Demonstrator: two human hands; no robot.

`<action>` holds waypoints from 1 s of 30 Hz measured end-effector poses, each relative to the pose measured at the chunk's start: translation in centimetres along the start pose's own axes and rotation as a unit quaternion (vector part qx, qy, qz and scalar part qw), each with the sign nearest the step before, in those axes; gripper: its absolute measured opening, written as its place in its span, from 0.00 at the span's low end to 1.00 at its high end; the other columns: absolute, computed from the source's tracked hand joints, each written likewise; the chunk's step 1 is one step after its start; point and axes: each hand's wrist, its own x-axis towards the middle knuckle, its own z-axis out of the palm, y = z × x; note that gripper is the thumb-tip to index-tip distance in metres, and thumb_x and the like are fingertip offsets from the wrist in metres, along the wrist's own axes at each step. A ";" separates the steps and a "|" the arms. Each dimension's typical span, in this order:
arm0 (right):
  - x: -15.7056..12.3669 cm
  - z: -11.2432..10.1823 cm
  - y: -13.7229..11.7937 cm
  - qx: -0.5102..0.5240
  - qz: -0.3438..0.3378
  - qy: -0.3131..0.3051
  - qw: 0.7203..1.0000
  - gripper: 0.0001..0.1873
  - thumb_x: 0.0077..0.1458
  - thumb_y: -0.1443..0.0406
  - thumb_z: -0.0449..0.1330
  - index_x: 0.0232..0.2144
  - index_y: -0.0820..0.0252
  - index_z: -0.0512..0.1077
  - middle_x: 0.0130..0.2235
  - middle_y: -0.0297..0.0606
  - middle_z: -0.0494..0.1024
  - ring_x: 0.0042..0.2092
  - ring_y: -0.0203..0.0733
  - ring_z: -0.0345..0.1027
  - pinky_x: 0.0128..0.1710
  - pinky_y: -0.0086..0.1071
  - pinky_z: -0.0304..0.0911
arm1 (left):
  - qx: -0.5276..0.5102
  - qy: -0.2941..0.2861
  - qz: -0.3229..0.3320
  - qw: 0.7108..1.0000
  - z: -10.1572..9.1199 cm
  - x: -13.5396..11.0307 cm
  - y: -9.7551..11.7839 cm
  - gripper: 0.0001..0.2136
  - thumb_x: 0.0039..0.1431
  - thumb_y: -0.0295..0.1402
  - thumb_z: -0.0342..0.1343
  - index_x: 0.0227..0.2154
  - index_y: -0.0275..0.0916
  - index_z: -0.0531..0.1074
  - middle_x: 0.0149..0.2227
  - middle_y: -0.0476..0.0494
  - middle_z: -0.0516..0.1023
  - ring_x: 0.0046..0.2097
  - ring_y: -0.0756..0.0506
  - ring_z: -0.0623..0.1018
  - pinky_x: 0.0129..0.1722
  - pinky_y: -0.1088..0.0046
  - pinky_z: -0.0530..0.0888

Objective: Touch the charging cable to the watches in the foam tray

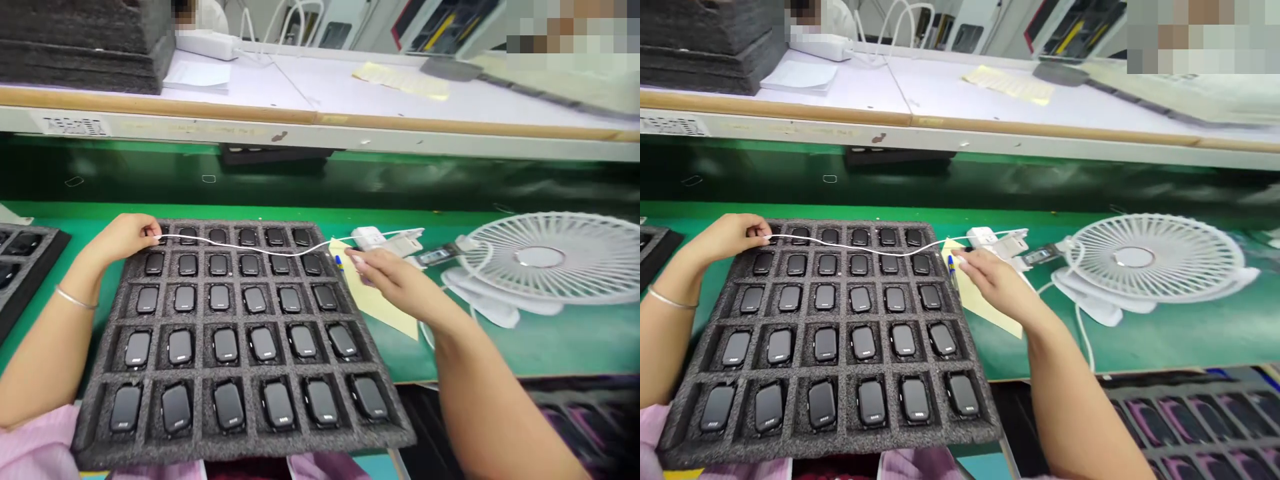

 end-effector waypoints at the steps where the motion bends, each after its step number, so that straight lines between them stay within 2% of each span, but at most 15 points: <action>1: 0.5 -0.2 0.5 -0.022 -0.009 -0.022 0.999 0.32 0.60 0.39 0.55 0.46 0.55 0.84 0.37 0.51 0.81 0.41 0.62 0.77 0.45 0.59 0.74 | 0.007 -0.009 0.000 1.000 -0.1 0.3 0.0 0.09 0.52 0.40 0.55 0.30 0.44 0.77 0.29 0.46 0.83 0.32 0.42 0.78 0.36 0.67 0.73; 5: 4.1 -0.8 1.5 -0.054 0.021 -0.082 0.995 0.26 0.63 0.49 0.56 0.51 0.59 0.81 0.31 0.45 0.78 0.34 0.56 0.76 0.44 0.52 0.73 | 0.071 -0.059 0.021 0.996 -0.6 1.7 0.3 0.05 0.51 0.37 0.55 0.26 0.45 0.73 0.28 0.45 0.82 0.32 0.39 0.79 0.35 0.64 0.70; 8: 7.8 -0.6 0.7 -0.058 0.054 0.020 0.997 0.16 0.62 0.57 0.59 0.46 0.58 0.79 0.37 0.48 0.82 0.40 0.58 0.77 0.47 0.49 0.71 | 0.159 -0.073 0.020 0.984 -0.6 2.1 1.4 0.03 0.53 0.36 0.56 0.30 0.45 0.74 0.35 0.40 0.85 0.38 0.33 0.83 0.34 0.61 0.70; 11: 9.2 -0.5 -0.9 -0.041 0.044 0.053 0.997 0.13 0.64 0.56 0.60 0.41 0.57 0.77 0.41 0.49 0.83 0.42 0.56 0.77 0.46 0.46 0.71 | 0.277 -0.051 0.015 0.959 -0.5 1.8 2.9 0.12 0.57 0.36 0.58 0.43 0.42 0.78 0.51 0.32 0.86 0.52 0.27 0.83 0.40 0.58 0.73; 13: 8.1 -0.7 -1.7 0.021 0.032 -0.008 0.999 0.18 0.65 0.50 0.59 0.42 0.57 0.77 0.39 0.45 0.83 0.34 0.48 0.74 0.36 0.39 0.70 | 0.321 -0.059 0.031 0.945 -0.7 1.6 3.6 0.17 0.60 0.36 0.56 0.50 0.40 0.77 0.54 0.30 0.85 0.56 0.27 0.82 0.47 0.57 0.75; 14: 7.1 -0.9 -1.9 0.056 0.026 -0.069 0.996 0.21 0.65 0.46 0.58 0.43 0.56 0.78 0.38 0.42 0.83 0.30 0.43 0.71 0.29 0.36 0.67 | 0.322 -0.071 0.037 0.943 -1.0 1.5 3.6 0.18 0.61 0.36 0.54 0.52 0.39 0.77 0.53 0.30 0.85 0.55 0.28 0.83 0.49 0.56 0.75; 16: 5.3 -1.2 -1.9 0.068 0.017 -0.182 0.981 0.25 0.64 0.41 0.58 0.41 0.55 0.79 0.37 0.40 0.83 0.25 0.38 0.67 0.22 0.32 0.61 | 0.271 -0.086 0.029 0.958 -1.8 1.5 2.9 0.21 0.62 0.39 0.50 0.53 0.37 0.77 0.50 0.31 0.86 0.51 0.30 0.84 0.51 0.56 0.76; 17: 4.8 -1.3 -1.7 0.057 0.011 -0.196 0.979 0.26 0.65 0.41 0.58 0.41 0.54 0.79 0.38 0.40 0.83 0.25 0.38 0.68 0.22 0.32 0.62 | 0.220 -0.087 0.012 0.972 -2.2 1.6 2.3 0.23 0.61 0.42 0.49 0.53 0.36 0.77 0.49 0.32 0.86 0.50 0.31 0.85 0.51 0.57 0.77; 19: 4.7 -0.9 -1.0 0.023 -0.016 -0.149 0.988 0.23 0.67 0.44 0.57 0.41 0.54 0.79 0.46 0.43 0.84 0.33 0.45 0.77 0.30 0.36 0.72 | 0.082 -0.072 -0.035 0.993 -2.9 2.0 0.9 0.28 0.56 0.53 0.51 0.50 0.39 0.78 0.49 0.35 0.87 0.51 0.32 0.85 0.55 0.58 0.78; 20: 5.3 -0.5 -0.6 0.005 -0.039 -0.107 0.993 0.20 0.69 0.47 0.56 0.41 0.54 0.79 0.52 0.45 0.84 0.42 0.51 0.81 0.39 0.42 0.76 | 0.018 -0.062 -0.053 0.997 -3.1 2.2 0.2 0.31 0.52 0.58 0.53 0.49 0.40 0.79 0.50 0.37 0.87 0.52 0.33 0.84 0.57 0.59 0.78; 21: 6.0 0.0 -0.2 -0.010 -0.065 -0.070 0.995 0.18 0.69 0.50 0.56 0.41 0.54 0.79 0.57 0.46 0.82 0.52 0.56 0.80 0.49 0.49 0.76 | -0.033 -0.048 -0.068 0.996 -3.1 2.3 -0.4 0.35 0.48 0.63 0.55 0.49 0.40 0.79 0.51 0.39 0.87 0.54 0.33 0.83 0.60 0.59 0.77; 23: 7.7 1.1 0.4 -0.029 -0.114 -0.033 0.993 0.16 0.69 0.55 0.56 0.40 0.54 0.80 0.61 0.47 0.80 0.64 0.62 0.72 0.63 0.60 0.67 | -0.102 -0.031 -0.091 0.990 -3.0 2.5 -1.2 0.41 0.41 0.69 0.60 0.49 0.41 0.81 0.53 0.39 0.87 0.58 0.31 0.81 0.65 0.58 0.74; 25: 8.9 2.1 0.8 -0.024 -0.141 -0.035 0.989 0.14 0.68 0.56 0.58 0.40 0.54 0.82 0.58 0.49 0.80 0.64 0.61 0.72 0.65 0.60 0.64 | -0.145 -0.035 -0.111 0.983 -2.7 2.5 -1.6 0.45 0.35 0.75 0.62 0.46 0.41 0.84 0.54 0.39 0.86 0.60 0.30 0.80 0.68 0.57 0.71; 28: 8.9 3.2 1.0 -0.034 -0.167 -0.044 0.984 0.14 0.69 0.56 0.60 0.42 0.54 0.84 0.51 0.49 0.80 0.57 0.57 0.76 0.61 0.55 0.70 | -0.179 -0.068 -0.133 0.972 -2.4 2.1 -1.8 0.50 0.25 0.79 0.62 0.43 0.41 0.86 0.55 0.39 0.86 0.63 0.29 0.77 0.70 0.58 0.69; 30: 8.3 3.5 1.0 -0.071 -0.181 -0.033 0.980 0.15 0.69 0.57 0.59 0.48 0.54 0.84 0.50 0.50 0.81 0.56 0.58 0.76 0.59 0.55 0.70 | -0.183 -0.078 -0.136 0.971 -2.4 1.9 -1.9 0.52 0.26 0.81 0.61 0.44 0.41 0.86 0.55 0.39 0.86 0.61 0.30 0.77 0.70 0.58 0.68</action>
